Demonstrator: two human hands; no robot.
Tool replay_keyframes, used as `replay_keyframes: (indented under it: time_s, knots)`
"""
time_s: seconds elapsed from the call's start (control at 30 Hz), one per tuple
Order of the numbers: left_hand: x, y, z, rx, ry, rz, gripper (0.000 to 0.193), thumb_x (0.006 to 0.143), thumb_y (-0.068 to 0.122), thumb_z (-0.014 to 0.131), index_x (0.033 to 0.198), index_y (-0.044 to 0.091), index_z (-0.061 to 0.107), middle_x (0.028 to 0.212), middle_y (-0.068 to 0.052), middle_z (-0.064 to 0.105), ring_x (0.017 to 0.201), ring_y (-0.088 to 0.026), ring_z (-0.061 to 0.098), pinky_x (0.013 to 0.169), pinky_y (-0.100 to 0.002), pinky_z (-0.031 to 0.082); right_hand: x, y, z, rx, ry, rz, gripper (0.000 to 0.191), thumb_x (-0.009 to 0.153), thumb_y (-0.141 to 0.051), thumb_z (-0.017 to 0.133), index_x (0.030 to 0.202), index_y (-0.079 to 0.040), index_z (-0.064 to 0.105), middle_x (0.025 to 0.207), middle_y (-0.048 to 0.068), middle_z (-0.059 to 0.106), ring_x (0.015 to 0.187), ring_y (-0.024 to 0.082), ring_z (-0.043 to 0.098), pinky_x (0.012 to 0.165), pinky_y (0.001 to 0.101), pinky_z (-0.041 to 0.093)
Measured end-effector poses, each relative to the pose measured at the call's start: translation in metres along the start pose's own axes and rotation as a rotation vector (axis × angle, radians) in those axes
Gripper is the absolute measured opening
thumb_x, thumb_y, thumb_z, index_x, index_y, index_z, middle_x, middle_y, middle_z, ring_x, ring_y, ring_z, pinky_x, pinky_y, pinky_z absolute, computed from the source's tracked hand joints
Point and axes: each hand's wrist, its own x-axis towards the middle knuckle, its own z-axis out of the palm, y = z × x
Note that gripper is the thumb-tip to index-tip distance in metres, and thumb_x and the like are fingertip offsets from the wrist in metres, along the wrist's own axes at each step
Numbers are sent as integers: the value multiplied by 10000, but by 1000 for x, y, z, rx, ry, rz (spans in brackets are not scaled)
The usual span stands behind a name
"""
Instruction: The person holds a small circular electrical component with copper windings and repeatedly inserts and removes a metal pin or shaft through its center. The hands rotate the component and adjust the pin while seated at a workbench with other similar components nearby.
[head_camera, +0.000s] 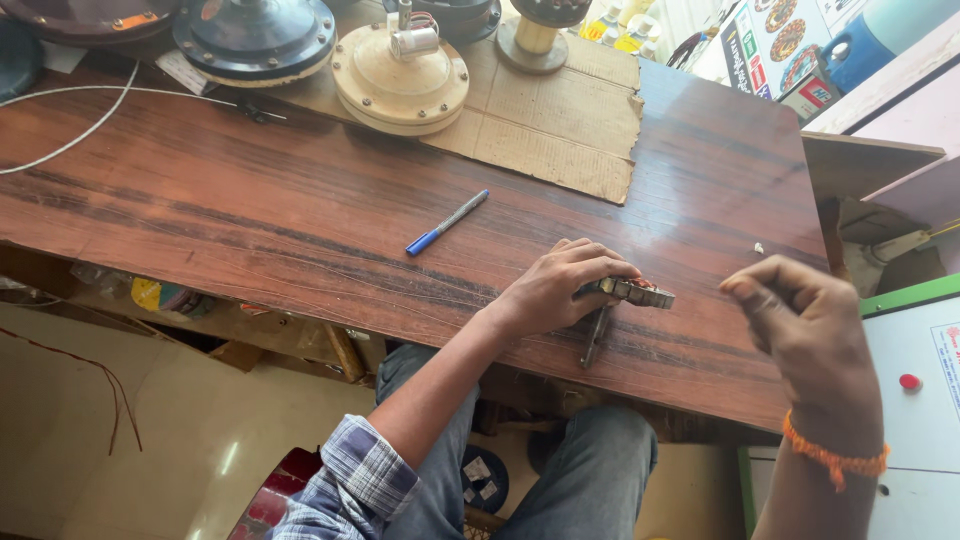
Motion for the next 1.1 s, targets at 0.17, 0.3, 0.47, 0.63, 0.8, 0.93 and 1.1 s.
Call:
replay_keyframes:
  time_s: [0.17, 0.3, 0.47, 0.63, 0.8, 0.93, 1.1]
  knots:
    - [2, -1, 1, -6, -24, -25, 415, 874, 163, 783, 1273, 200, 675, 1202, 0, 687, 1199, -218, 644, 1104, -405, 484, -22, -11, 21, -246, -199, -44, 116, 914, -89, 698, 938, 6, 761, 700, -27, 628, 608, 48, 470, 509, 249, 397]
    - [1, -1, 2, -8, -15, -12, 408, 871, 174, 788, 1262, 202, 675, 1194, -10, 677, 1200, -227, 640, 1088, -415, 486, -34, 2, 46, -348, -386, -62, 109, 896, -113, 713, 924, -15, 752, 702, 10, 671, 665, 88, 580, 578, 288, 512]
    - [1, -3, 2, -18, -11, -17, 392, 899, 180, 775, 1275, 215, 670, 1195, -11, 684, 1196, -229, 647, 1086, -410, 494, -45, 31, 82, -733, -347, -479, 158, 869, -151, 713, 1010, -98, 760, 734, 135, 727, 668, 298, 708, 581, 396, 531]
    - [-4, 5, -2, 104, 3, 11, 485, 944, 154, 736, 1406, 225, 608, 1265, 1, 617, 1264, -218, 567, 1141, -413, 468, -44, 53, 93, -607, -386, -516, 113, 879, -138, 695, 971, -86, 735, 811, 100, 776, 727, 284, 758, 624, 389, 581]
    - [-24, 24, -6, 587, 37, 369, 452, 956, 225, 727, 1393, 298, 638, 1405, 4, 509, 1314, -165, 417, 1079, -364, 361, -57, 68, 87, -495, -378, -488, 122, 846, -91, 712, 959, -68, 752, 844, 98, 791, 775, 273, 782, 655, 352, 610]
    - [-32, 30, -7, 588, -26, 388, 268, 872, 295, 726, 1116, 209, 657, 1399, 63, 556, 1322, -154, 427, 1108, -361, 359, -72, 63, 79, -470, -418, -447, 134, 809, -80, 759, 942, -62, 767, 826, 91, 797, 727, 246, 791, 627, 332, 610]
    - [-32, 28, -4, 639, -165, 379, 136, 917, 230, 733, 1025, 159, 690, 1200, 53, 606, 1039, -130, 598, 909, -320, 494, -87, 27, 71, -534, -295, -610, 115, 794, -77, 760, 909, -66, 754, 822, 90, 786, 714, 243, 773, 626, 320, 600]
